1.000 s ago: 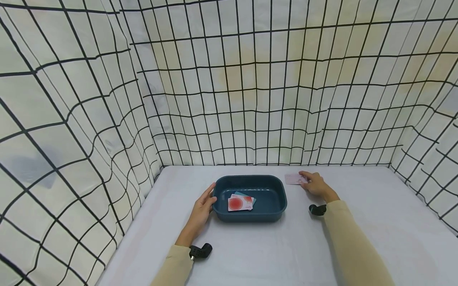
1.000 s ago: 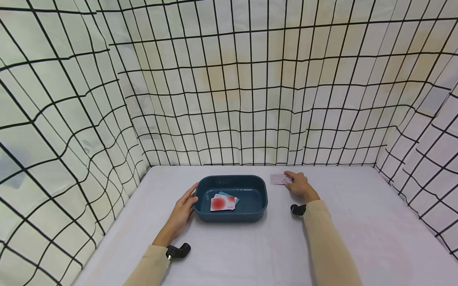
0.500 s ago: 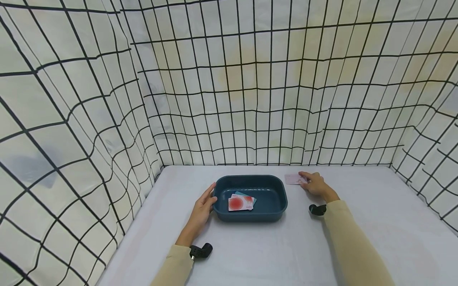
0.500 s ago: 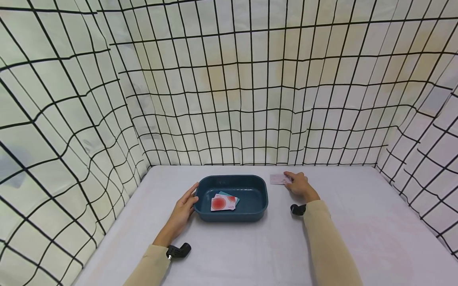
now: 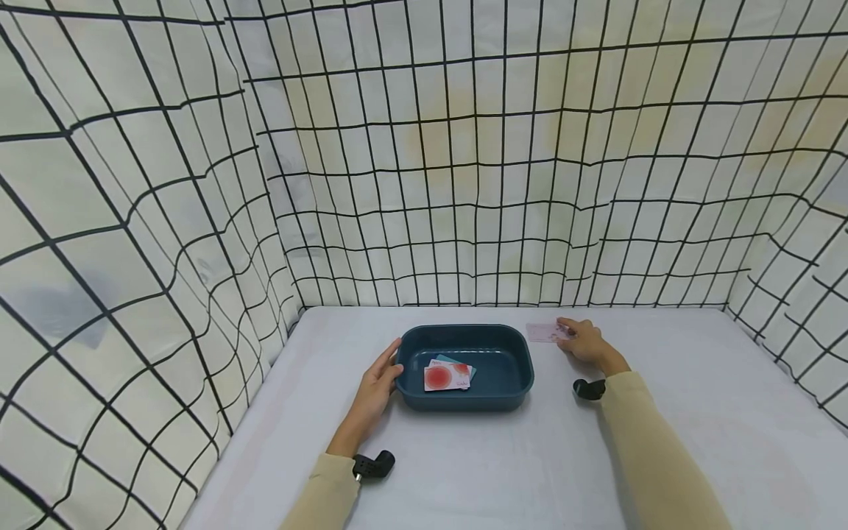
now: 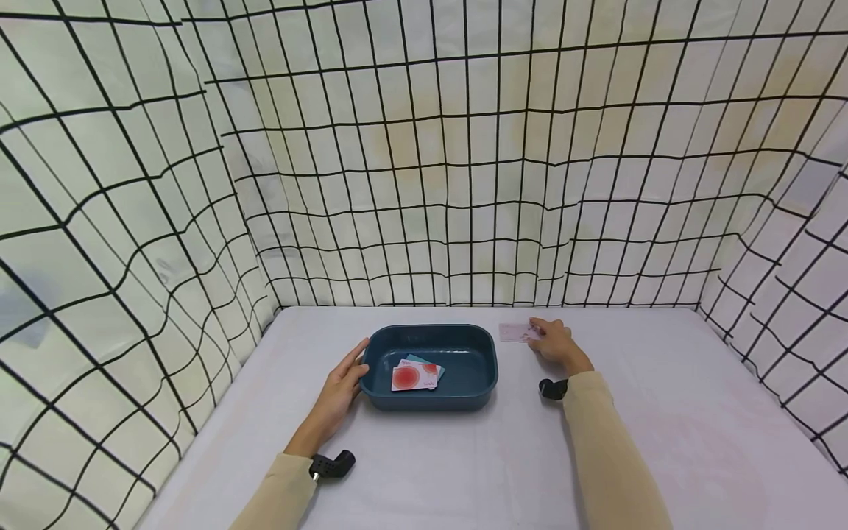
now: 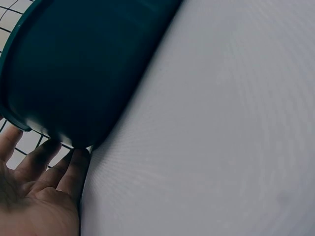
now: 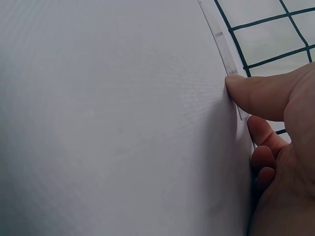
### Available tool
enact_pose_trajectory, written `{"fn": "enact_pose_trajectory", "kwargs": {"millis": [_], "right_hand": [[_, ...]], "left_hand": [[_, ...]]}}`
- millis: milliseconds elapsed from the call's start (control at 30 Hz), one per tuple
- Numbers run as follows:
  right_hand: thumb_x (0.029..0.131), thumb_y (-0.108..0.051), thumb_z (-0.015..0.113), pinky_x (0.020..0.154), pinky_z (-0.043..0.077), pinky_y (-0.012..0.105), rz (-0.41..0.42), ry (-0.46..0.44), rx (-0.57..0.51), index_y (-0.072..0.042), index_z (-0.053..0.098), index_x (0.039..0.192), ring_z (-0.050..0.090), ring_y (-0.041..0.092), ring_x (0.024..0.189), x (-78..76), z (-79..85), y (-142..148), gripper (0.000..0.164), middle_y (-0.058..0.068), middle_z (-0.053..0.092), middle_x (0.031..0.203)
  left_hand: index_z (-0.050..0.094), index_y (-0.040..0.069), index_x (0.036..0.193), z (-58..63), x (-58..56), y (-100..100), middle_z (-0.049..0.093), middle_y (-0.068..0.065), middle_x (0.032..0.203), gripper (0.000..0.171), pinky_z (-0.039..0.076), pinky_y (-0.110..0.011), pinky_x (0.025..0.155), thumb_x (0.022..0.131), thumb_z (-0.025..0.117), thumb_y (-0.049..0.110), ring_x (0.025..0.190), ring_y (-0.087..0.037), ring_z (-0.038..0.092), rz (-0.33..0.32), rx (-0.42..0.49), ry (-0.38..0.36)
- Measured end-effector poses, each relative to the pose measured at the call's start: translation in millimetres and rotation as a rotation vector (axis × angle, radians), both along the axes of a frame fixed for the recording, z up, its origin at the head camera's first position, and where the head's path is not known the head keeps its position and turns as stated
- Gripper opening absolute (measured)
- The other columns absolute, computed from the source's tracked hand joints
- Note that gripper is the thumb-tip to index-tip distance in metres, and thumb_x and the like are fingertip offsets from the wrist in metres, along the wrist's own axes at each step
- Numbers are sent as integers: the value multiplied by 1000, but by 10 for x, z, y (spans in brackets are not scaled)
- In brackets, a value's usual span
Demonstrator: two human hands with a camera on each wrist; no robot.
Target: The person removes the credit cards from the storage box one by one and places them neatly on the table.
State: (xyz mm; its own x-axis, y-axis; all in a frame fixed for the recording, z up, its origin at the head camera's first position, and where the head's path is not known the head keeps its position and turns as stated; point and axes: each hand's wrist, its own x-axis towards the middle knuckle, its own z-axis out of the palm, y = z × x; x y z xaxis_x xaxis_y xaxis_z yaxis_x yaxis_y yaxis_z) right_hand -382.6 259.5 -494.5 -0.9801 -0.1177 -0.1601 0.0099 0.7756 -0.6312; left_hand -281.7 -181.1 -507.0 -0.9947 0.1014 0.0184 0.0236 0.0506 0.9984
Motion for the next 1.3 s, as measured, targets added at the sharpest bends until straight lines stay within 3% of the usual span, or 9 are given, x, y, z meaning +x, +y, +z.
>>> {"fn": "enact_pose_trajectory", "kwargs": {"millis": [600,933,1167,1300], "right_hand": [[101,-19,56,104,36,65,-40,5,-12,-6,40,154,34,47,126,-5,10,-40,57,31,42,144],[102,-21,55,108,36,65,-52,35,-59,-7,33,158,38,46,126,13,-4,-36,62,30,43,141],[106,-27,50,105,40,60,-140,107,-160,-8,29,160,43,42,123,50,-105,-59,62,28,43,139],[107,-28,49,98,43,50,-199,162,-230,-6,31,159,48,39,120,89,-135,-73,59,27,46,136]], "left_hand": [[38,33,158,10,12,9,27,-11,170,52,32,-53,123,109,46,18,156,-32,29,0,6,4],[38,33,158,6,3,-3,27,-10,170,52,32,-53,123,109,45,18,156,-31,30,5,1,9],[37,31,159,5,2,-1,28,-11,169,53,34,-54,122,108,47,19,155,-32,31,9,-9,12],[39,32,158,2,7,7,29,-11,169,52,34,-54,122,108,47,19,155,-32,31,11,-7,15]]}}
